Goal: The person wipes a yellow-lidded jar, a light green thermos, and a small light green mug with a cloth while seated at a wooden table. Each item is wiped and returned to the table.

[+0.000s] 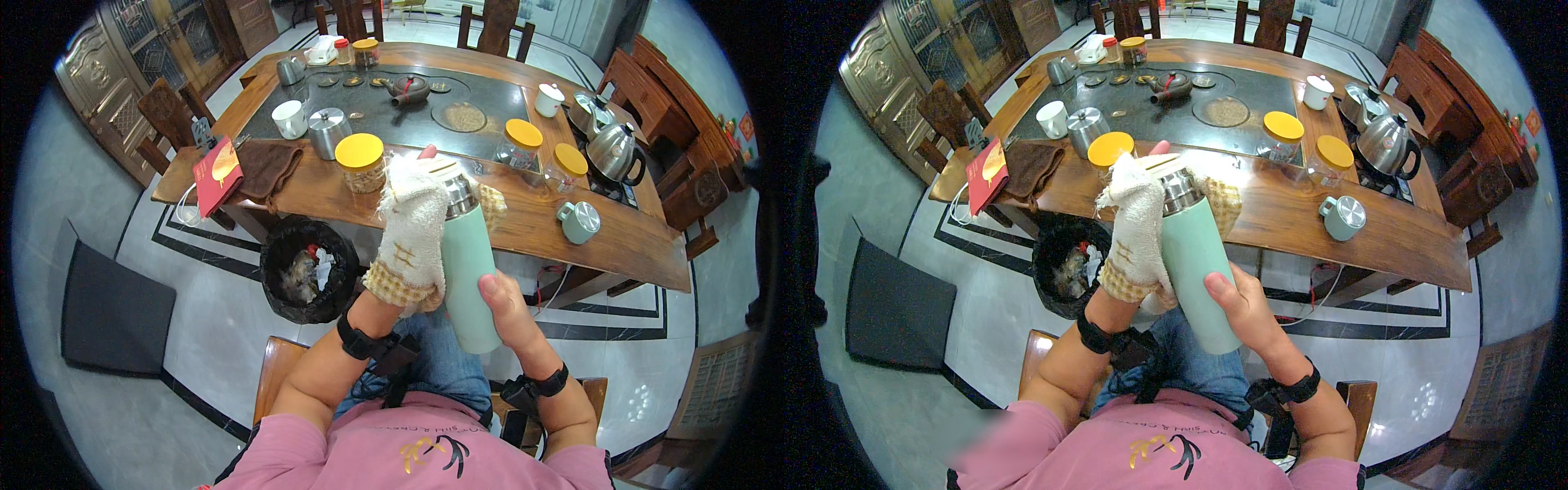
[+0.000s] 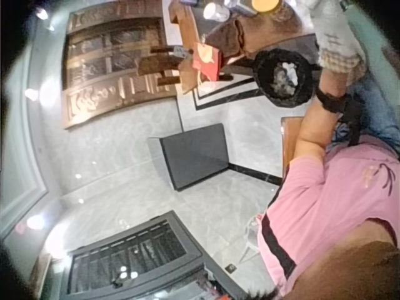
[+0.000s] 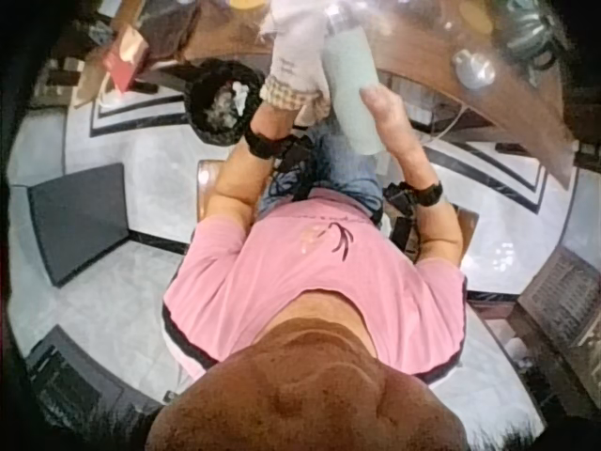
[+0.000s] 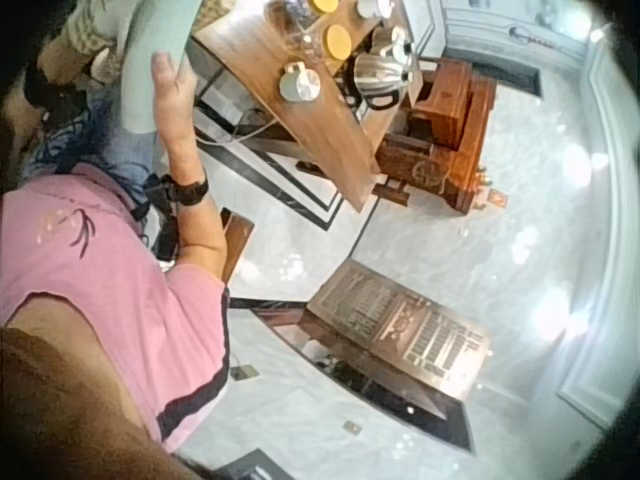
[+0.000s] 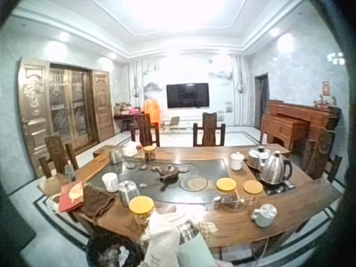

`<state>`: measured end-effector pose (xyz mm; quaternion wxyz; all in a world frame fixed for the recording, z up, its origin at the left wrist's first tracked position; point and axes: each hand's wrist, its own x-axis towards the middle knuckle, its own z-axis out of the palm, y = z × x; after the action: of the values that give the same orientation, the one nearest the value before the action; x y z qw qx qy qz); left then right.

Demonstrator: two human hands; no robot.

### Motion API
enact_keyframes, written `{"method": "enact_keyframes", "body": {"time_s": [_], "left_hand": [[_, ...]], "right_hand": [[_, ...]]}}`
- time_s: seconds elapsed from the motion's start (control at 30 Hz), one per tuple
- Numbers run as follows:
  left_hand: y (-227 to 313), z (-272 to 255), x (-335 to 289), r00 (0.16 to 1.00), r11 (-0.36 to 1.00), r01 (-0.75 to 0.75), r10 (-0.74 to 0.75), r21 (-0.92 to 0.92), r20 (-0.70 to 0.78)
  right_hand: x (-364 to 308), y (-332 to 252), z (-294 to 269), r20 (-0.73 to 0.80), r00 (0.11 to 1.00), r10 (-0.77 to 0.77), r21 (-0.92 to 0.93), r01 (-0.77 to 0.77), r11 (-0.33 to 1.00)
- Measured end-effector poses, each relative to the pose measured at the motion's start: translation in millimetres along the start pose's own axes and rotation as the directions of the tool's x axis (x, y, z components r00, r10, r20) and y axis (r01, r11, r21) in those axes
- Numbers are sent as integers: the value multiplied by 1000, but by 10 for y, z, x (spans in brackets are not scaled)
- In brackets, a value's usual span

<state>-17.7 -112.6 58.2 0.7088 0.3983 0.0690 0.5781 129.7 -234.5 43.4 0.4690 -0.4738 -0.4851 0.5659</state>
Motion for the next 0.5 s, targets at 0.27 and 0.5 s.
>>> {"method": "enact_keyframes", "body": {"time_s": [0.27, 0.5], "left_hand": [[-50, -239, -410, 927, -202, -345, 79, 917, 366], [-282, -273, -500, 915, -103, -401, -7, 910, 402]], "right_hand": [[74, -110, 97, -174, 970, -171, -441, 79, 894], [203, -89, 78, -188, 852, -488, -733, 209, 648]]}}
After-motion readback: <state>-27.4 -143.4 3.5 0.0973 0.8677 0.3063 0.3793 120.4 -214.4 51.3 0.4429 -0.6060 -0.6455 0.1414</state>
